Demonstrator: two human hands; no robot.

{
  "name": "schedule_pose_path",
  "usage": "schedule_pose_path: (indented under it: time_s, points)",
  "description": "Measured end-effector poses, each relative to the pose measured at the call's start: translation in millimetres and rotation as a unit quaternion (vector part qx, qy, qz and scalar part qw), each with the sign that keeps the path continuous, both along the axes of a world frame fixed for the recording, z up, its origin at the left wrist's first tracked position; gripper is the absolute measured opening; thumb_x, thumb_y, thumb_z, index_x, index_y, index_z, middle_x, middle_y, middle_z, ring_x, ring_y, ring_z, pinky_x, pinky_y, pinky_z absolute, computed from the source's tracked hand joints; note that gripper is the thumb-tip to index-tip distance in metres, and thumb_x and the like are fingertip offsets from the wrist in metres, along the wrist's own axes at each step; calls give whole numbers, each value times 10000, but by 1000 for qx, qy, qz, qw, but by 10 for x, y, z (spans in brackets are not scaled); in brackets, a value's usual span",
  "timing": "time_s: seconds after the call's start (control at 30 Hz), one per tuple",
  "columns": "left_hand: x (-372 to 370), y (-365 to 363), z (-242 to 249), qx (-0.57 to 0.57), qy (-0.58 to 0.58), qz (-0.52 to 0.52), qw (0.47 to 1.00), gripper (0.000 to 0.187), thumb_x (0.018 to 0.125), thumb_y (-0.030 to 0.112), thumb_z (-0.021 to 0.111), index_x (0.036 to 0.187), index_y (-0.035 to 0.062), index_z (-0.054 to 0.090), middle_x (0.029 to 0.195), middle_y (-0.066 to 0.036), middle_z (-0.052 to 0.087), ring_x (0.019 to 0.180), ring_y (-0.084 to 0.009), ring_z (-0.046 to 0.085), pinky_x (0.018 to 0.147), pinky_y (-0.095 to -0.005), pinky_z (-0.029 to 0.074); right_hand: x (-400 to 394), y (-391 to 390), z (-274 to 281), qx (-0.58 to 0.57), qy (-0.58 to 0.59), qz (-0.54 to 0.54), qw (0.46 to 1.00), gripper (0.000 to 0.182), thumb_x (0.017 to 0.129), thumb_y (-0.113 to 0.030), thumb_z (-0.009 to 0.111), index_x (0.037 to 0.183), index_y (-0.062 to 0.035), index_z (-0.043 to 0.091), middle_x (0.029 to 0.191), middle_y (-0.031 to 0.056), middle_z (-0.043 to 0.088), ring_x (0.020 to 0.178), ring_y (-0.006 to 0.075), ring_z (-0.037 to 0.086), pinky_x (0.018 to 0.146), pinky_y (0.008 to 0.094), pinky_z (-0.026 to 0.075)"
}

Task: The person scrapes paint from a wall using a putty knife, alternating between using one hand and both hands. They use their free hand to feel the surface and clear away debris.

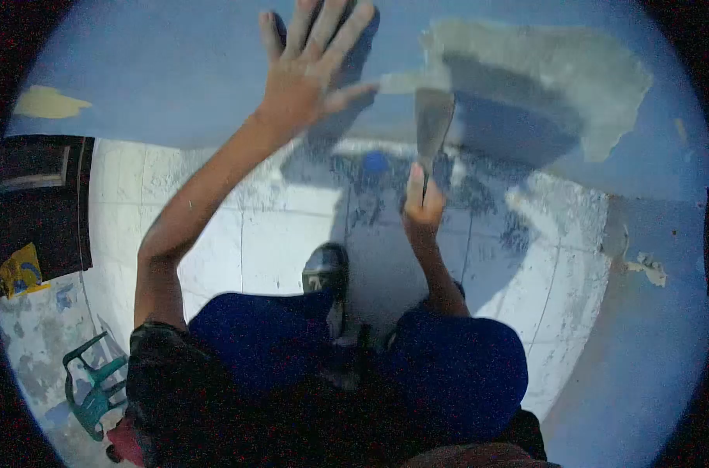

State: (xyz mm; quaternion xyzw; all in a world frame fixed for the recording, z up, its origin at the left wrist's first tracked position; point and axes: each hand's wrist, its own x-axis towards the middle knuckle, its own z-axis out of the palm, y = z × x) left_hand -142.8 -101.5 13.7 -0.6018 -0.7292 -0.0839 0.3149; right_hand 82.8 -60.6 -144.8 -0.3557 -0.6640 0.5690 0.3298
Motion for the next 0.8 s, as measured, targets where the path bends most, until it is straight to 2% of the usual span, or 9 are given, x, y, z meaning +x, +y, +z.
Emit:
schedule_pose_path:
  time_s: [0.03,0.13,0.23,0.3,0.43,0.53,0.6,0.67,0.8]
  points:
    - [-69,58,4,33,26,-12,999,916,722,613,586,1404,91,267,1473,-213,86,1357,-408,-24,1004,-627,-71,-55,34,65,38,3,-8,999,343,931,-257,486,715,0,560,533,62,503,486,134,472,485,295,374]
    - [-77,68,-93,76,60,-32,995,956,691,676,577,1399,105,283,1482,-191,54,1369,-352,-72,1015,-579,-145,-118,16,340,-30,48,0,998,359,942,-257,470,654,-43,484,507,4,444,427,80,402,417,268,330]
    - [50,-33,51,-20,-9,11,1000,895,739,571,594,1409,87,252,1467,-222,117,1349,-439,16,996,-656,-27,-106,38,112,11,43,-8,999,391,950,-279,453,622,-66,449,482,-19,413,390,69,380,384,265,325]
    - [38,-39,46,-22,-4,11,1000,887,740,564,597,1407,87,259,1466,-220,125,1351,-433,22,994,-660,-27,-71,27,12,-15,37,-3,999,397,951,-296,445,627,-67,449,479,-15,412,393,74,385,393,266,325]
    - [88,-9,78,-12,-26,6,1000,877,742,547,605,1406,87,262,1467,-216,126,1355,-421,28,985,-670,-28,-139,71,440,-11,28,7,1000,414,954,-317,432,628,-63,464,472,-11,406,388,76,389,380,268,303]
    - [51,-29,70,-12,-9,-5,1000,878,739,525,624,1405,83,262,1469,-213,120,1355,-422,28,980,-679,-21,-85,60,76,14,27,-5,1000,400,949,-301,447,630,-60,462,477,1,409,390,80,382,385,268,296]
    - [4,-24,48,-7,1,-8,1000,882,737,524,627,1406,84,259,1470,-214,111,1356,-421,24,979,-680,-12,-133,112,102,22,30,1,999,394,944,-294,454,642,-42,481,487,23,427,412,100,389,411,287,306]
    - [6,-18,-9,3,3,-19,1000,885,734,524,630,1406,83,259,1472,-216,102,1356,-421,19,978,-681,-10,-142,125,453,15,-2,11,1000,395,935,-287,464,663,-6,520,500,64,460,454,140,410,456,330,330]
    - [19,-15,19,-3,0,-10,1000,883,737,536,621,1405,83,262,1474,-215,91,1358,-416,15,986,-669,-26,-161,88,256,-43,16,-1,999,403,942,-293,455,647,-23,501,484,40,445,432,122,411,438,307,330]
